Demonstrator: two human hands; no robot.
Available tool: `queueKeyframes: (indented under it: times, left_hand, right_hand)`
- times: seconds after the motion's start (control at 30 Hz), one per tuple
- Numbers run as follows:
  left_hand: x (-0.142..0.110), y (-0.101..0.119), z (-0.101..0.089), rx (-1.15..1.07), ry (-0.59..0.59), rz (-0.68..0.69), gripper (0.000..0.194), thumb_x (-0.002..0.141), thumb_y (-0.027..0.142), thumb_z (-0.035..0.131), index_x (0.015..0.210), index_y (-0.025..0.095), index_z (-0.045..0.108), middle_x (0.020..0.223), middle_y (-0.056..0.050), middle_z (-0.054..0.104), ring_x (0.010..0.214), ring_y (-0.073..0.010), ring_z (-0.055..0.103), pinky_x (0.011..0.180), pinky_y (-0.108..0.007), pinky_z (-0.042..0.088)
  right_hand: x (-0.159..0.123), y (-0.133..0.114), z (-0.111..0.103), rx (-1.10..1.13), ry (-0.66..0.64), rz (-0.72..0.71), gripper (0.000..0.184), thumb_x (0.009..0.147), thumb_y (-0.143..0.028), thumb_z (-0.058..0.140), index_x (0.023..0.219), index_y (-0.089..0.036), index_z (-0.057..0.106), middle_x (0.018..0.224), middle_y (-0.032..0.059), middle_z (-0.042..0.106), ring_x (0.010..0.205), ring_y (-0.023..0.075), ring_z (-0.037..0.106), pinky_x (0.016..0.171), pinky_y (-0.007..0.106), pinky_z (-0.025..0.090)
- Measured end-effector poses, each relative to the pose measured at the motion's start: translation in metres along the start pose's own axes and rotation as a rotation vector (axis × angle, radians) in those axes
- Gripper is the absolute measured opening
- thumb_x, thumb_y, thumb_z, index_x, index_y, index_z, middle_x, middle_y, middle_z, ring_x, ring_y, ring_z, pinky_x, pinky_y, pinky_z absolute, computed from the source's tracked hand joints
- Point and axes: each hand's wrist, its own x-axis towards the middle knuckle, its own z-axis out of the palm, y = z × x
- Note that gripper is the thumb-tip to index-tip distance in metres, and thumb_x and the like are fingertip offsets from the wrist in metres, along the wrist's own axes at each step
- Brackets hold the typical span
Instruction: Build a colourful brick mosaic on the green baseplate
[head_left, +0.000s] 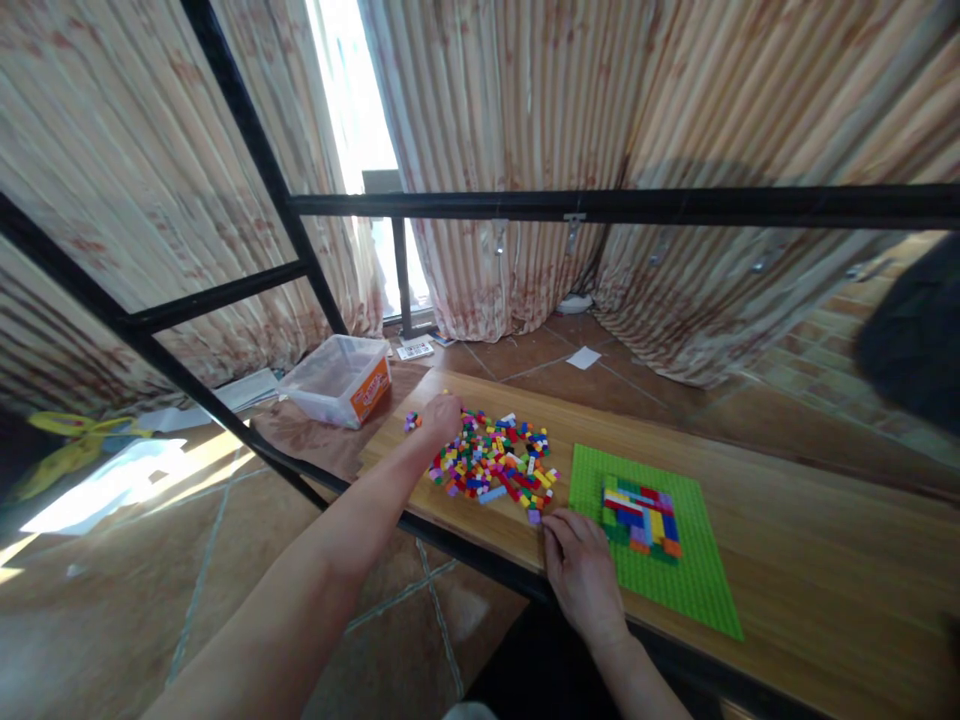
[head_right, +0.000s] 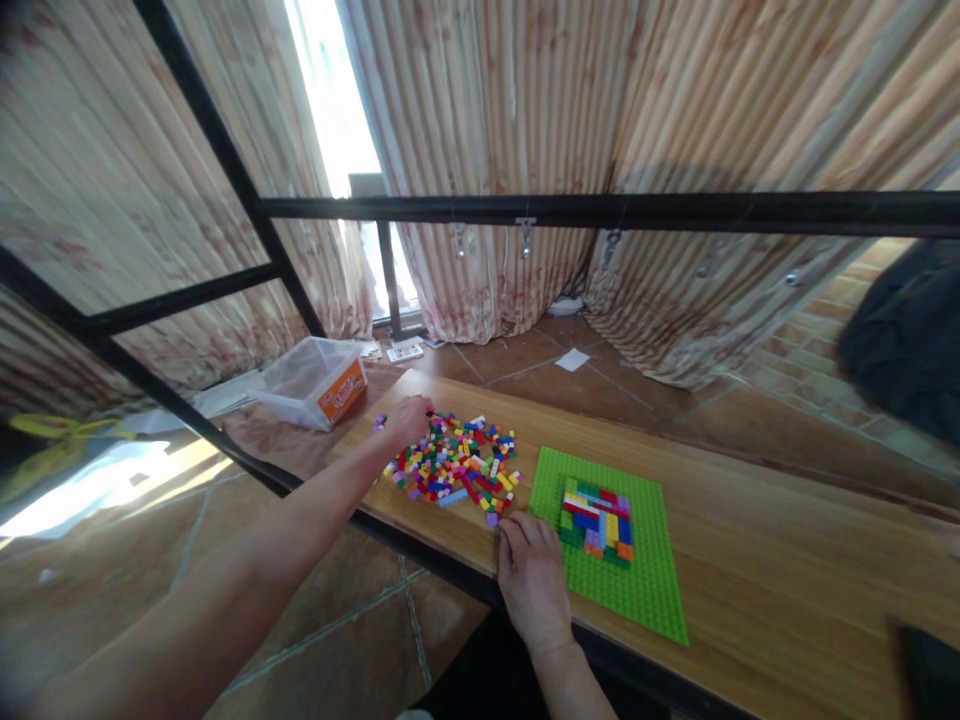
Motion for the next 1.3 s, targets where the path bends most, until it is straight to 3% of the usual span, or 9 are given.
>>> queueKeyframes:
  times: [0.13,0.33,0.53,0.73,0.83,0.93,1.17,1.3]
  left_hand:
    - [-0.003,-0.006,-0.001,-0.087,0.036,0.008,0.02,0.072,0.005,0.056,0.083,0.015,0.07,0.09,-0.012,0.071,0.098,-0.0253,0.064,0.092,-0.035,0.046]
    - [-0.018,-0.01,-0.006,-0.31,0.05,0.091,0.022,0.076,0.009,0.053,0.091,0.015,0.068,0.082,-0.003,0.071,0.08,-0.016,0.065,0.074,-0.026,0.052]
    - [-0.046,-0.001,-0.006,-0.442,0.091,0.153,0.033,0.076,0.006,0.05,0.103,0.016,0.067,0.082,-0.001,0.068,0.077,-0.0136,0.063,0.074,-0.025,0.052]
    - [-0.109,0.038,0.0,-0.549,0.174,0.21,0.029,0.081,0.01,0.053,0.105,0.019,0.067,0.092,-0.004,0.066,0.087,-0.0165,0.062,0.082,-0.029,0.051]
    - [-0.143,0.062,0.002,-0.567,0.165,0.231,0.026,0.084,0.012,0.052,0.106,0.021,0.065,0.097,-0.004,0.065,0.091,-0.0172,0.061,0.085,-0.03,0.051]
    - [-0.168,0.081,0.004,-0.614,0.122,0.292,0.023,0.087,0.014,0.052,0.105,0.022,0.063,0.104,-0.006,0.065,0.098,-0.0187,0.061,0.089,-0.031,0.05]
    - [-0.189,0.09,0.006,-0.782,0.066,0.36,0.019,0.088,0.018,0.054,0.106,0.02,0.062,0.101,-0.006,0.066,0.094,-0.018,0.063,0.087,-0.03,0.051]
    - [-0.189,0.088,0.006,-0.978,-0.012,0.293,0.018,0.087,0.02,0.058,0.104,0.018,0.064,0.095,-0.006,0.067,0.086,-0.017,0.065,0.081,-0.029,0.052]
  right_hand:
    - [0.001,-0.001,0.0,-0.001,0.004,-0.001,0.022,0.093,-0.02,0.044,0.098,-0.019,0.065,0.105,0.01,0.065,0.097,0.0233,0.056,0.084,0.04,0.046]
    - [0.003,-0.005,-0.003,0.011,0.019,-0.011,0.024,0.093,-0.021,0.042,0.095,-0.02,0.066,0.1,0.009,0.066,0.094,0.0224,0.057,0.083,0.039,0.046]
    - [0.005,-0.005,-0.004,0.059,0.011,0.025,0.024,0.093,-0.02,0.043,0.094,-0.019,0.067,0.098,0.0087,0.067,0.093,0.0223,0.057,0.084,0.039,0.045]
    - [0.014,-0.021,-0.02,0.398,0.124,0.314,0.025,0.092,-0.033,0.048,0.099,-0.019,0.068,0.099,0.0102,0.068,0.095,0.0219,0.061,0.086,0.039,0.048]
    - [0.023,-0.039,-0.03,0.655,0.143,0.508,0.032,0.085,-0.043,0.058,0.103,-0.018,0.067,0.098,0.0096,0.07,0.089,0.0208,0.064,0.081,0.036,0.051]
    - [0.03,-0.053,-0.035,0.88,0.169,0.608,0.036,0.079,-0.046,0.064,0.1,-0.017,0.067,0.093,0.0079,0.072,0.083,0.0197,0.066,0.077,0.035,0.053]
    - [0.028,-0.058,-0.045,0.994,0.218,0.684,0.024,0.073,-0.04,0.07,0.083,-0.018,0.071,0.078,0.0038,0.071,0.072,0.0165,0.062,0.07,0.031,0.051]
    - [0.026,-0.06,-0.051,1.194,0.181,0.791,0.027,0.065,-0.04,0.076,0.078,-0.017,0.073,0.066,0.0015,0.067,0.058,0.0122,0.055,0.057,0.027,0.045]
